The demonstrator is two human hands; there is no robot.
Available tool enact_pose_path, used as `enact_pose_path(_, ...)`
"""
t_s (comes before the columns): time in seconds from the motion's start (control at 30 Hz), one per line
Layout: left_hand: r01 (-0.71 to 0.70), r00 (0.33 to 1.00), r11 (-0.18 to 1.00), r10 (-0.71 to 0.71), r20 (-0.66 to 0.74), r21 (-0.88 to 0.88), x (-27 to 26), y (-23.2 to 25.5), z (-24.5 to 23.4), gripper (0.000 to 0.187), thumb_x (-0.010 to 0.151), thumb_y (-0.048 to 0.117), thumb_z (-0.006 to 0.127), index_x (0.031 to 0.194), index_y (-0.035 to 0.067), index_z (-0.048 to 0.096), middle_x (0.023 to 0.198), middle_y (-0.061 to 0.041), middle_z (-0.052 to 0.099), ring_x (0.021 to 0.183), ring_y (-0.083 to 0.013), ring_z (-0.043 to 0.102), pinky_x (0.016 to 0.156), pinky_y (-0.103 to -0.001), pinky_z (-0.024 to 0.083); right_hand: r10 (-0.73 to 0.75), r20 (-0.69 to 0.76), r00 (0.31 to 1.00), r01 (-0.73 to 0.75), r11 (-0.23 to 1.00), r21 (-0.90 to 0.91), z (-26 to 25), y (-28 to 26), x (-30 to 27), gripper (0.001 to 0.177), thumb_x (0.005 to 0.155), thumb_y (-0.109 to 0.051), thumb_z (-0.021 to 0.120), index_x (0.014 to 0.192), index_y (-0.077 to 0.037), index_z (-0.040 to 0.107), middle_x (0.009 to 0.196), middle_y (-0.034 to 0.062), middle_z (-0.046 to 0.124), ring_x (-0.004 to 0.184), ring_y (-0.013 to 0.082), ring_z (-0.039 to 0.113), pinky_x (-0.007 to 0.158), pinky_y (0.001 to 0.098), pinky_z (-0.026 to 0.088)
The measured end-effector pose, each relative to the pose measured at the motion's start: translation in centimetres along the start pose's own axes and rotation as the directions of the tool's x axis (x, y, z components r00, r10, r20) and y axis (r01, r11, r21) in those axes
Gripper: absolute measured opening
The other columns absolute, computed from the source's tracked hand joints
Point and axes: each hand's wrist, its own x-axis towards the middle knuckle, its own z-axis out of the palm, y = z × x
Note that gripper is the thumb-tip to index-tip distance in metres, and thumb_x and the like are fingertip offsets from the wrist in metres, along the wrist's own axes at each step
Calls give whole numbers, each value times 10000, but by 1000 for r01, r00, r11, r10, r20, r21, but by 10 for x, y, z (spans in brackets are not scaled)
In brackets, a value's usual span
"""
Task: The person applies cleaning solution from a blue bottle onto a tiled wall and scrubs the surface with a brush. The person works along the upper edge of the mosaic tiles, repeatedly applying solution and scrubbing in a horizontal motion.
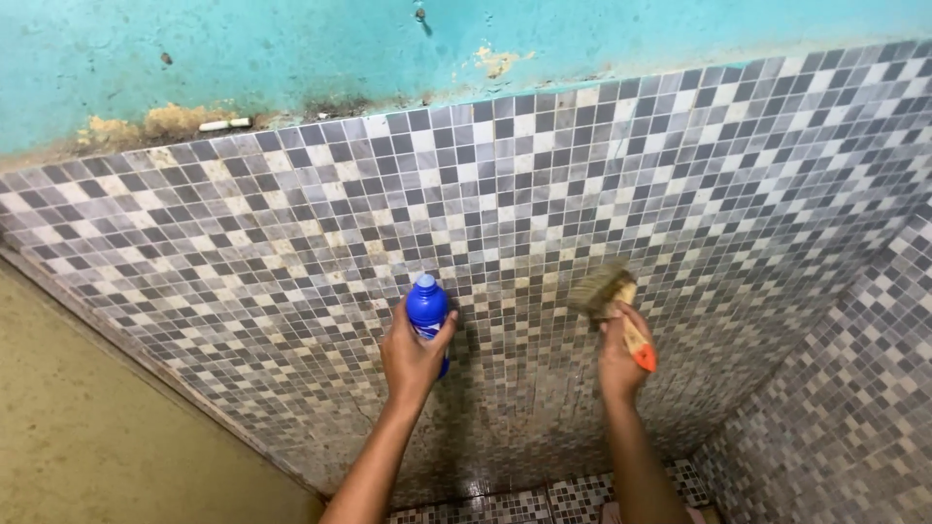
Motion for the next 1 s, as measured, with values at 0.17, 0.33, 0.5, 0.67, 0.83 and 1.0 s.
enact_pose_path(0.17,21,998,1000,-20,57,-3,-9,-2,14,755,707,490,874,1321,137,614,1087,-238,745,1040,-483,697,881,-601,564,-336,-20,942,332,937,-104,34,-7,-17,168,959,1,649,1100,-26,734,997,254,728,903,329,729,784,394,609)
enact_pose_path(0.33,75,997,993,-71,41,-88,-31,11,16,709,714,439,886,1289,104,639,1058,-259,745,1018,-499,698,854,-612,567,-438,394,808,512,853,-101,59,-31,-47,208,893,-4,649,1062,-77,748,979,201,771,750,295,768,687,371,646)
enact_pose_path(0.5,160,986,984,-156,56,-74,-40,-2,33,756,682,479,892,1327,181,633,1115,-208,751,1073,-456,692,913,-585,564,-453,466,760,492,869,44,1,-5,21,302,855,-9,642,1107,-98,783,1043,160,777,922,313,751,815,435,582)
enact_pose_path(0.67,151,988,983,-145,57,-105,-47,9,38,750,692,448,891,1330,156,626,1134,-230,741,1085,-485,677,924,-617,545,-502,195,843,524,848,-79,-36,-8,76,180,933,58,675,1091,-4,736,1075,200,737,1042,323,702,971,449,526)
enact_pose_path(0.83,148,989,979,-143,41,-138,-44,15,60,740,696,424,897,1321,125,638,1129,-239,741,1096,-487,673,926,-621,540,-500,138,855,518,837,-178,12,-2,13,188,902,55,680,1085,23,710,1040,241,727,1027,399,693,936,526,544)
enact_pose_path(1.0,121,992,986,-122,-9,-117,-39,27,69,722,717,374,877,1343,138,605,1148,-240,728,1112,-486,660,929,-638,526,-404,520,753,464,886,16,60,-58,-49,264,865,-27,692,1037,-191,805,1092,59,798,1023,263,746,849,363,609)
